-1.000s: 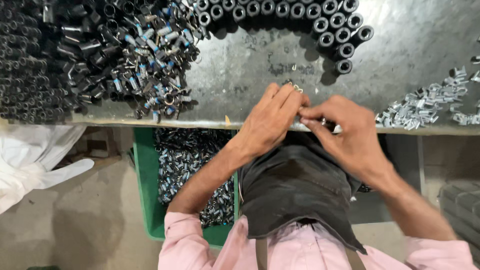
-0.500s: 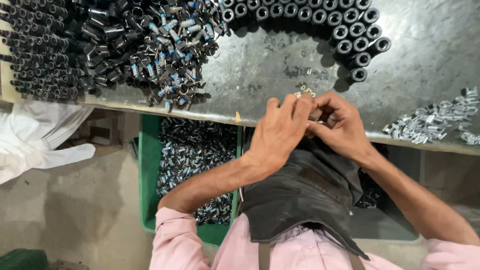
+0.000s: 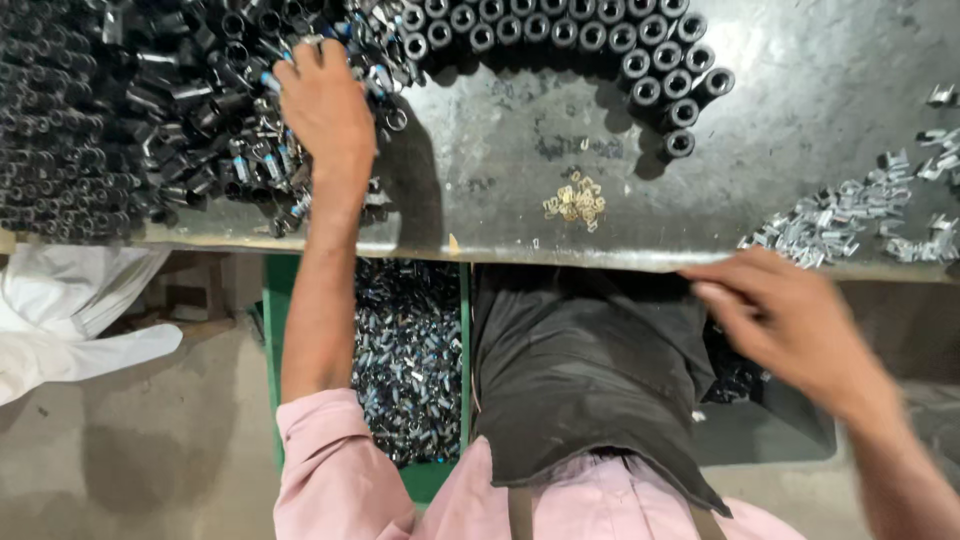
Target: The person repeatedly picks a black cylindrical component and a small metal clip from piles on a metal table, joins them by hand, and places the assembled unit into a green bin below. The process is continuous and repetitive throughout the clip.
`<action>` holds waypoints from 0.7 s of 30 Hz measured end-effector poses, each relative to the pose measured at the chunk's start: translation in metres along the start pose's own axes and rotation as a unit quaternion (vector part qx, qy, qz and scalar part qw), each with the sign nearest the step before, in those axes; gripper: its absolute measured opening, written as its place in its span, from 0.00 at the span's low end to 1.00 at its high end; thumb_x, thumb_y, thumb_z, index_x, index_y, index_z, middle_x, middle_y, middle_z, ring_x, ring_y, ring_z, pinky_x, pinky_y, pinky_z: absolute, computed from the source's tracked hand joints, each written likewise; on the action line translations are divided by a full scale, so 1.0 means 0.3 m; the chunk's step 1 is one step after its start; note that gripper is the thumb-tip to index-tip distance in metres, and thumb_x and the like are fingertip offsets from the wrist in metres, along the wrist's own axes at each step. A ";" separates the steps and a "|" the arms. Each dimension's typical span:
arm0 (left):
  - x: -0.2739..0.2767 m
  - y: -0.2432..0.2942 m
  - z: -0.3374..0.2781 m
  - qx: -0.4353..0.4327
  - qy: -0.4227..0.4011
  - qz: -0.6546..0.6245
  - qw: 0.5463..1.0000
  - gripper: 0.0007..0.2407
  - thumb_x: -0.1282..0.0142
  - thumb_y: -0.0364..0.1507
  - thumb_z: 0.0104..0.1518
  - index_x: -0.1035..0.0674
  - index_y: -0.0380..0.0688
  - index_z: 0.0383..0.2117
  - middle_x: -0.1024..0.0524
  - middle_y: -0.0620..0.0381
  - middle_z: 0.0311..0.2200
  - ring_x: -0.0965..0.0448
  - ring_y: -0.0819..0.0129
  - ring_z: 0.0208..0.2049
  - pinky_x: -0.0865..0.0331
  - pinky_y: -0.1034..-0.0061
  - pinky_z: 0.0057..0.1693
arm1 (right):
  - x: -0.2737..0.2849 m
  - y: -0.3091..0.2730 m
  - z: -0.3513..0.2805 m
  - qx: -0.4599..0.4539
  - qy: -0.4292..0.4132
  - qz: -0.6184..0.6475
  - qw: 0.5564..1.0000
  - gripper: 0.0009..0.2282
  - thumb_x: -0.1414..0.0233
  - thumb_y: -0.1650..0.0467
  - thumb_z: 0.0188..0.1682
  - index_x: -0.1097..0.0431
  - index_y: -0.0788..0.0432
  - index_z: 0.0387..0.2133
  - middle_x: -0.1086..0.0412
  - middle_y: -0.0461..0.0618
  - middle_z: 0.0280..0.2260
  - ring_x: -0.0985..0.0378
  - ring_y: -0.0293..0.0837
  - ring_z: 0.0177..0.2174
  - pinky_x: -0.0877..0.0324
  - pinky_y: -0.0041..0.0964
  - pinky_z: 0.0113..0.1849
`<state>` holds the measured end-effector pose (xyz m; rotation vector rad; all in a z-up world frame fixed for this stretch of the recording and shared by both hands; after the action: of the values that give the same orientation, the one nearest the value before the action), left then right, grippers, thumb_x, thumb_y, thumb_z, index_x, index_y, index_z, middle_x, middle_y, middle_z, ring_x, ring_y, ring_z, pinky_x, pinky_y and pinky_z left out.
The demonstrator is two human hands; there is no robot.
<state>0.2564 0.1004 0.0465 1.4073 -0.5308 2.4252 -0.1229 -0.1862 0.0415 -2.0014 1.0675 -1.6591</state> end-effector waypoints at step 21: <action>0.053 0.235 -0.392 0.268 -0.147 -0.863 0.402 0.09 0.43 0.26 0.63 0.28 0.40 0.45 0.22 0.54 0.30 0.19 0.67 0.34 0.23 0.68 0.51 | -0.425 -0.366 0.324 0.342 0.063 -0.027 0.937 0.11 0.39 0.66 0.46 0.27 0.56 0.39 0.32 0.50 0.32 0.28 0.50 0.35 0.30 0.46 0.36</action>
<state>0.1288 0.0913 -0.0052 1.1872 1.2647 0.4399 0.0002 -0.0415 0.0002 -1.4856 0.3713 -1.8673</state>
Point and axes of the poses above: each hand's wrist, its own z-axis towards the middle knuckle, its own x-axis out of the back of the hand, y = z × x, the point moved 9 cm from there along z, towards the middle knuckle
